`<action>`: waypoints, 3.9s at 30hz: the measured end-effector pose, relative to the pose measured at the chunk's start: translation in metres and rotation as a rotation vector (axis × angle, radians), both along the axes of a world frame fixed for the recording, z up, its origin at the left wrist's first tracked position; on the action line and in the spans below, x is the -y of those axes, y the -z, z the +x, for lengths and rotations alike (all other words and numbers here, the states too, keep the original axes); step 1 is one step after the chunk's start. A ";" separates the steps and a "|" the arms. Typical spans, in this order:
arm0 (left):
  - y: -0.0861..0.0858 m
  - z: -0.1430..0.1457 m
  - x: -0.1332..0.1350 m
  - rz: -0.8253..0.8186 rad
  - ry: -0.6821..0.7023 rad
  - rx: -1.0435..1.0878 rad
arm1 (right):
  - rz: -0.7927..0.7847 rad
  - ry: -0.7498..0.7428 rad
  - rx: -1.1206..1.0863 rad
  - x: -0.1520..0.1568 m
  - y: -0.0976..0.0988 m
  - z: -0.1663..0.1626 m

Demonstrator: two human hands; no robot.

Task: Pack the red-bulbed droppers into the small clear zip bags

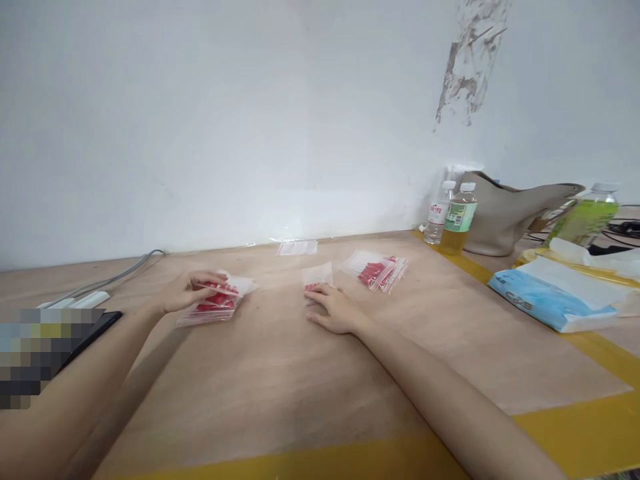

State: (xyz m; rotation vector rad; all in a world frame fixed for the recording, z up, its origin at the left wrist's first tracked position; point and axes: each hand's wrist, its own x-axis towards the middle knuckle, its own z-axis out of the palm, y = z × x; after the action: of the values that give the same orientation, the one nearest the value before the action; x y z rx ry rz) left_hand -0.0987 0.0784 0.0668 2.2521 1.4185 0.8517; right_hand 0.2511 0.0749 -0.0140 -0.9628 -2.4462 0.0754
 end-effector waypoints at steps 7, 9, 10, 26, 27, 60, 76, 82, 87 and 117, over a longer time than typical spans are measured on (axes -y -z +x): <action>0.004 0.021 0.015 0.242 -0.087 -0.269 | -0.068 -0.026 -0.177 0.008 0.003 -0.020; 0.012 0.050 0.023 0.326 0.033 -0.307 | -0.038 0.029 -0.224 0.005 0.005 -0.013; 0.018 0.066 0.026 0.374 0.099 -0.312 | -0.016 0.047 -0.242 0.002 0.006 -0.009; 0.076 0.121 0.018 0.527 0.185 -0.298 | 0.317 0.123 -0.059 -0.014 0.011 0.002; 0.076 0.120 0.018 0.568 0.165 -0.307 | 0.296 0.132 -0.072 -0.014 0.011 0.002; 0.072 0.122 0.012 0.780 0.163 -0.421 | 0.173 -0.045 -0.182 -0.013 0.002 0.012; 0.080 0.154 0.011 0.899 0.338 -0.411 | 0.190 -0.197 -0.116 -0.016 0.010 -0.014; 0.081 0.154 0.013 0.881 0.369 -0.429 | 0.329 -0.173 -0.047 -0.028 0.015 -0.013; 0.066 0.142 0.023 0.729 0.228 -0.401 | 0.270 0.044 -0.105 -0.027 0.008 0.006; 0.072 0.126 0.006 0.840 0.211 -0.513 | 0.433 0.120 0.042 -0.014 0.005 0.013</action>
State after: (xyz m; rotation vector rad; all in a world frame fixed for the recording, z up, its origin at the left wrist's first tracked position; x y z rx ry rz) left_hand 0.0277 0.0729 -0.0053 3.3800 1.0617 0.9557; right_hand 0.2636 0.0886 -0.0186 -0.9137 -2.2950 -0.4987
